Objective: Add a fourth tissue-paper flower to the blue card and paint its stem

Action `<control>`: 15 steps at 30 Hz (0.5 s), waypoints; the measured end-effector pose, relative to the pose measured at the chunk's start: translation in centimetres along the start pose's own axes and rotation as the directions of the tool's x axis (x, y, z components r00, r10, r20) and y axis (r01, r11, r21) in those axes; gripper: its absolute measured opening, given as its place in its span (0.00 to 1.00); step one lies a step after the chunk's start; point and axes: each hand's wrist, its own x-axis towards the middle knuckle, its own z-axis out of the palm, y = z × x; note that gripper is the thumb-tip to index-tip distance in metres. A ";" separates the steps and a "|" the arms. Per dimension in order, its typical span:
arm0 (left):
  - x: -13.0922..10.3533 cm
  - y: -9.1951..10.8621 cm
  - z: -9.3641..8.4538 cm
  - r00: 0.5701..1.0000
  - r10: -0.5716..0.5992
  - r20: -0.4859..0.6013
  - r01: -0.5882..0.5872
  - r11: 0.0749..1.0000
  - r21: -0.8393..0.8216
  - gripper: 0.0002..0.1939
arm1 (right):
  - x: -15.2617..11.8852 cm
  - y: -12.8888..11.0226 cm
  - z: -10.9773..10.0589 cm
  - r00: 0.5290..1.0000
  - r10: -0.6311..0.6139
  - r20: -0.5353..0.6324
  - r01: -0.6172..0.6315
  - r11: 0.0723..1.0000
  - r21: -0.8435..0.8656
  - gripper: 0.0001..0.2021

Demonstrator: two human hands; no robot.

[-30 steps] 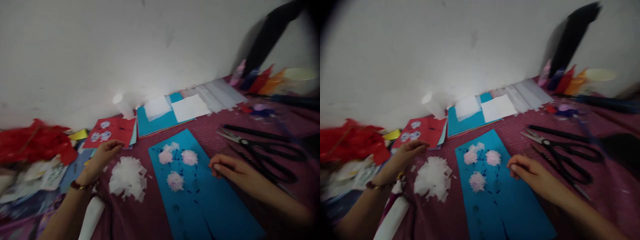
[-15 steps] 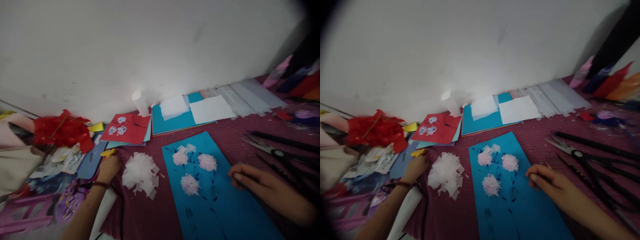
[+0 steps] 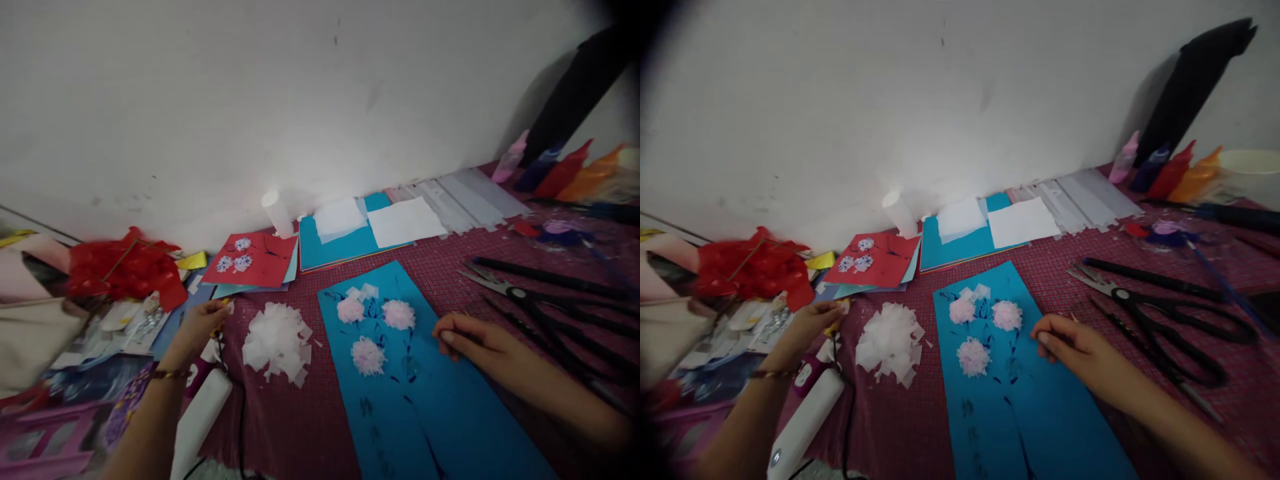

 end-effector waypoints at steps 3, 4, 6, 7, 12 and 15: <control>-1.7 2.5 0.1 0.998 0.041 0.041 -0.031 0.975 -0.221 0.24 | -0.1 -0.5 0.2 0.999 -0.028 -0.015 0.028 0.999 -0.021 0.12; -2.3 3.5 0.7 0.996 0.072 0.060 -0.052 0.958 -0.281 0.23 | -0.3 -0.9 0.3 0.999 -0.025 -0.025 0.024 0.999 -0.034 0.11; -3.1 5.5 2.4 0.982 0.155 0.109 -0.102 0.917 -0.386 0.19 | -0.8 -1.9 1.0 0.999 -0.006 -0.041 0.003 0.997 -0.074 0.10; -3.4 6.6 3.7 0.969 0.208 0.136 -0.131 0.893 -0.431 0.17 | -1.0 -2.4 1.4 0.998 0.012 -0.055 -0.017 0.996 -0.088 0.07; -5.7 13.8 10.8 0.878 0.373 0.301 -0.109 0.766 -0.633 0.14 | -0.1 -2.6 3.5 1.000 -0.005 -0.010 0.008 0.954 0.298 0.11; -8.6 19.0 13.3 0.736 0.555 0.387 -0.171 0.706 -0.687 0.17 | 0.4 -2.5 4.2 0.997 -0.068 0.024 0.048 0.878 0.476 0.13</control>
